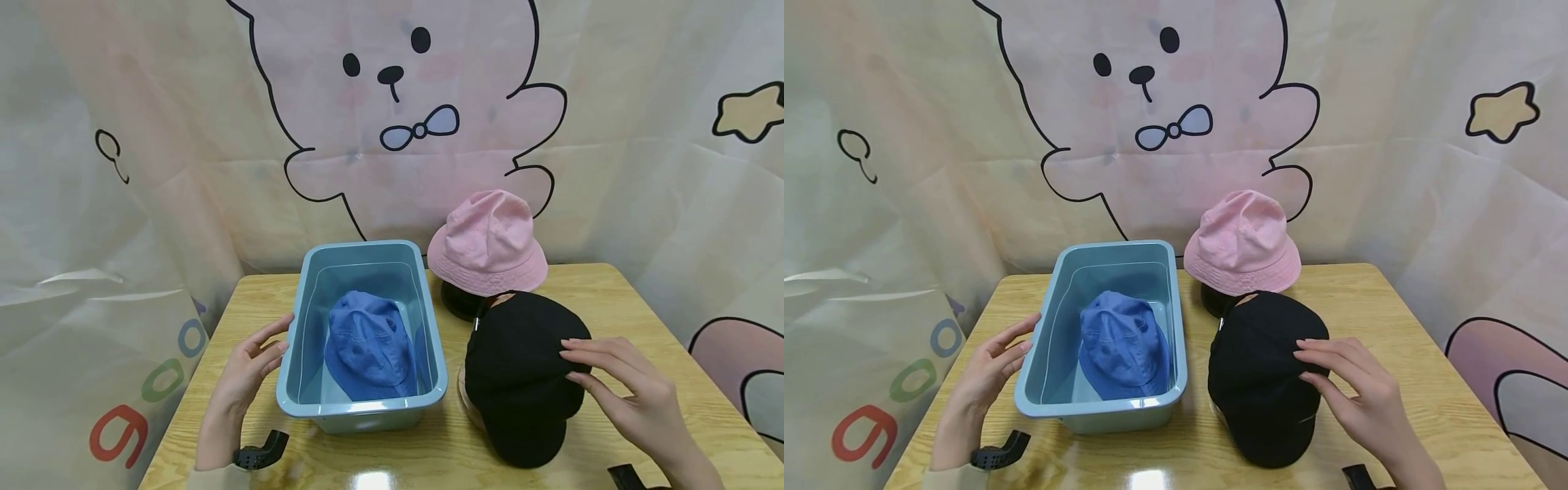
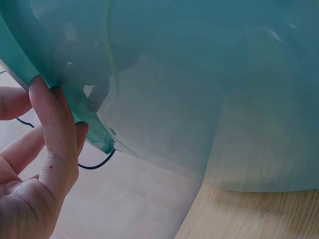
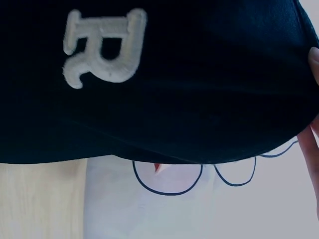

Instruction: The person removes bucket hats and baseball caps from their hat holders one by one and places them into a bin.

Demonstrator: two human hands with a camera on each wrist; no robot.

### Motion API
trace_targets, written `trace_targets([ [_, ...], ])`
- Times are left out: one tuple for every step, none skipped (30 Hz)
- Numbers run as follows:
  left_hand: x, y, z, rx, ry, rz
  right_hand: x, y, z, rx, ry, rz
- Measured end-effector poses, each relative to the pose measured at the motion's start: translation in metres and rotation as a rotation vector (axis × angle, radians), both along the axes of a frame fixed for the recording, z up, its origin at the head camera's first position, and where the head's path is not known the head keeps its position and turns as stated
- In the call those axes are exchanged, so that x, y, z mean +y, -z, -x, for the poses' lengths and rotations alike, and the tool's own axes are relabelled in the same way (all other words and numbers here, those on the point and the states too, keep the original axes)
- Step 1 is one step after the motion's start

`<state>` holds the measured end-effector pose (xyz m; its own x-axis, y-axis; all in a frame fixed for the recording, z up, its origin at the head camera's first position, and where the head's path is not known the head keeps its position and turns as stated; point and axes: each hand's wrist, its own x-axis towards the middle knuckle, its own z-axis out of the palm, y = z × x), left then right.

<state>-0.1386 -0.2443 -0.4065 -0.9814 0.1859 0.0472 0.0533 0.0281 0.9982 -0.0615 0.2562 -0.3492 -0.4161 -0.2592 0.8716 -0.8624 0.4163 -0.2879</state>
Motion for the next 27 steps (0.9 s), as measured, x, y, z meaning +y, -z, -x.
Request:
trace_targets([
  [0.0,0.0,0.0,0.001,0.0,0.001,0.0,-0.001,0.0,0.003,-0.006,-0.001],
  [0.0,0.0,0.0,0.003,0.0,0.003,-0.001,-0.003,0.0,0.003,-0.005,-0.006],
  [0.0,0.001,0.0,0.005,0.001,0.005,-0.001,-0.004,0.0,0.004,-0.001,-0.011],
  [0.0,0.001,0.0,0.007,0.002,0.007,-0.002,-0.006,-0.001,0.002,0.006,-0.017],
  [0.0,0.001,0.001,0.01,0.003,0.009,-0.003,-0.008,-0.001,0.0,0.012,-0.022],
  [0.0,0.001,0.001,0.012,0.004,0.011,-0.004,-0.01,-0.002,-0.001,0.015,-0.025],
  [-0.001,0.001,0.001,0.012,0.004,0.011,-0.005,-0.012,-0.002,0.004,0.013,-0.026],
  [-0.001,0.002,0.001,0.014,0.004,0.011,-0.007,-0.014,-0.002,0.01,0.011,-0.027],
  [-0.001,0.002,0.001,0.014,0.003,0.012,-0.008,-0.017,-0.002,0.014,0.009,-0.028],
  [-0.001,0.002,0.001,0.014,0.003,0.012,-0.01,-0.019,-0.001,0.018,0.007,-0.03],
  [0.0,0.002,0.001,0.013,0.003,0.012,-0.011,-0.022,-0.001,0.022,0.007,-0.032],
  [0.0,0.002,0.001,0.013,0.003,0.011,-0.012,-0.024,-0.001,0.026,0.006,-0.032],
  [0.0,0.002,0.0,0.012,0.002,0.011,-0.013,-0.026,-0.001,0.03,0.003,-0.032],
  [0.0,0.002,0.0,0.012,0.002,0.012,-0.014,-0.028,-0.001,0.031,0.003,-0.032],
  [0.0,0.001,0.0,0.012,0.001,0.012,-0.014,-0.03,-0.001,0.031,0.004,-0.033],
  [0.0,0.001,0.0,0.011,0.001,0.011,-0.015,-0.031,0.0,0.033,0.004,-0.033],
  [0.0,0.001,0.0,0.011,0.001,0.012,-0.015,-0.033,0.0,0.031,0.006,-0.035],
  [0.0,0.001,0.0,0.011,0.0,0.012,-0.015,-0.034,0.001,0.032,0.007,-0.034],
  [0.0,0.001,0.0,0.01,-0.001,0.012,-0.015,-0.036,0.001,0.03,0.009,-0.034],
  [0.0,0.001,-0.001,0.008,-0.001,0.012,-0.015,-0.037,0.001,0.03,0.016,-0.038],
  [0.0,0.001,-0.001,0.008,-0.002,0.012,-0.015,-0.038,0.002,0.028,0.024,-0.042],
  [0.0,0.0,-0.001,0.006,-0.002,0.012,-0.015,-0.04,0.002,0.028,0.032,-0.046],
  [0.0,0.0,-0.001,0.006,-0.002,0.014,-0.015,-0.041,0.002,0.029,0.039,-0.049],
  [0.001,0.0,-0.001,0.005,-0.003,0.015,-0.015,-0.042,0.003,0.032,0.038,-0.048],
  [0.001,0.0,-0.001,0.004,-0.004,0.018,-0.016,-0.043,0.004,0.034,0.035,-0.048],
  [0.001,0.0,-0.001,0.004,-0.005,0.021,-0.016,-0.044,0.005,0.037,0.036,-0.051],
  [0.001,-0.001,-0.001,0.002,-0.008,0.025,-0.016,-0.045,0.005,0.035,0.04,-0.055],
])
